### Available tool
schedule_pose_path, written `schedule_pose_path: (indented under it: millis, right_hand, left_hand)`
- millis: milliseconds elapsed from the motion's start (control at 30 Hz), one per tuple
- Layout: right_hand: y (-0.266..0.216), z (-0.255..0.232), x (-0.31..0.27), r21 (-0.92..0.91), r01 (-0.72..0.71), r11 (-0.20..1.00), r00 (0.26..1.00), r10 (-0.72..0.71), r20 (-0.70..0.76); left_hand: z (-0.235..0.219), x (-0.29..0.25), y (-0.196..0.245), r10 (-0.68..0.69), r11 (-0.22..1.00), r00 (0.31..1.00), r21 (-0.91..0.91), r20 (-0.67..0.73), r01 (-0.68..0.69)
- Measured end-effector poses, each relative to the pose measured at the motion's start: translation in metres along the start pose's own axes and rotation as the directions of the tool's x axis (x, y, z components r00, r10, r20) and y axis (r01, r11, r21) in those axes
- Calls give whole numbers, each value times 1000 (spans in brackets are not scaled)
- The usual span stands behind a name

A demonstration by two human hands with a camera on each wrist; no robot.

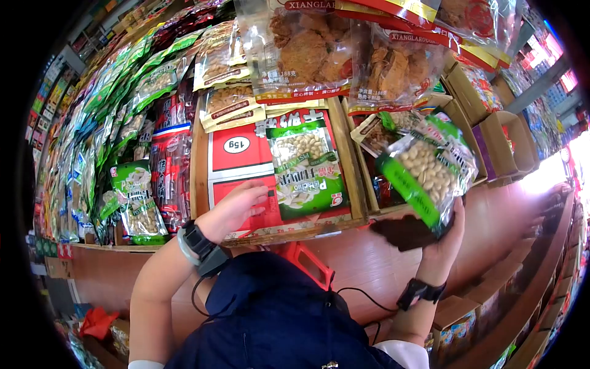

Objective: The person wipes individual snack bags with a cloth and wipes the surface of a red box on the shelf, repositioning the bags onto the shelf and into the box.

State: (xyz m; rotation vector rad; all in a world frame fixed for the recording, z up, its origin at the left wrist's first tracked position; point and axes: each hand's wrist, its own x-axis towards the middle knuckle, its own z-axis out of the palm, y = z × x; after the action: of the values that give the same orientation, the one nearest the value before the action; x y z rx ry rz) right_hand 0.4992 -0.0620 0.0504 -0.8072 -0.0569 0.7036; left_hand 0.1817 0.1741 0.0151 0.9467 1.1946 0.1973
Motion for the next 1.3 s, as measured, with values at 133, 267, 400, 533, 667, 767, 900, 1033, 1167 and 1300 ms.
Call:
schedule_pose_path:
  millis: [133, 267, 400, 533, 667, 767, 900, 1033, 1167, 1300]
  right_hand:
    - [10, -15, 35, 14, -67, 998, 986, 64, 156]
    - [32, -7, 21, -21, -172, 985, 983, 173, 60]
    - [47, 3, -1, -98, -222, 970, 975, 223, -2]
    - [65, 14, -25, -296, -91, 951, 991, 115, 64]
    - [84, 39, -46, -512, 168, 842, 967, -40, 253]
    - [89, 60, -69, -664, 446, 600, 892, -235, 386]
    - [99, 70, -79, -576, 652, 492, 750, -529, 397]
    - [99, 79, -78, -463, 647, 606, 757, -581, 299]
    - [99, 65, -83, -520, 684, 512, 727, -543, 421]
    - [82, 40, -85, -514, 678, 526, 702, -671, 240]
  left_hand:
    - [8, 23, 0, -59, 990, 994, 130, 96, 46]
    - [17, 38, -2, 26, 977, 990, 206, 136, -54]
    - [28, 49, -5, 102, 992, 992, 61, 74, -106]
    - [40, 32, 14, 151, 929, 969, -363, 195, -72]
    - [45, 19, 24, 124, 933, 972, -356, 200, -46]
    - [51, 7, 19, 216, 882, 958, -459, 189, -108]
    - [48, -11, 0, 277, 845, 961, -472, -16, -252]
    - [37, -15, -19, 378, 778, 920, -505, -100, -374]
    - [36, -39, -30, 448, 732, 889, -534, -92, -424]
    - [43, -66, -48, 553, 738, 832, -433, -52, -517]
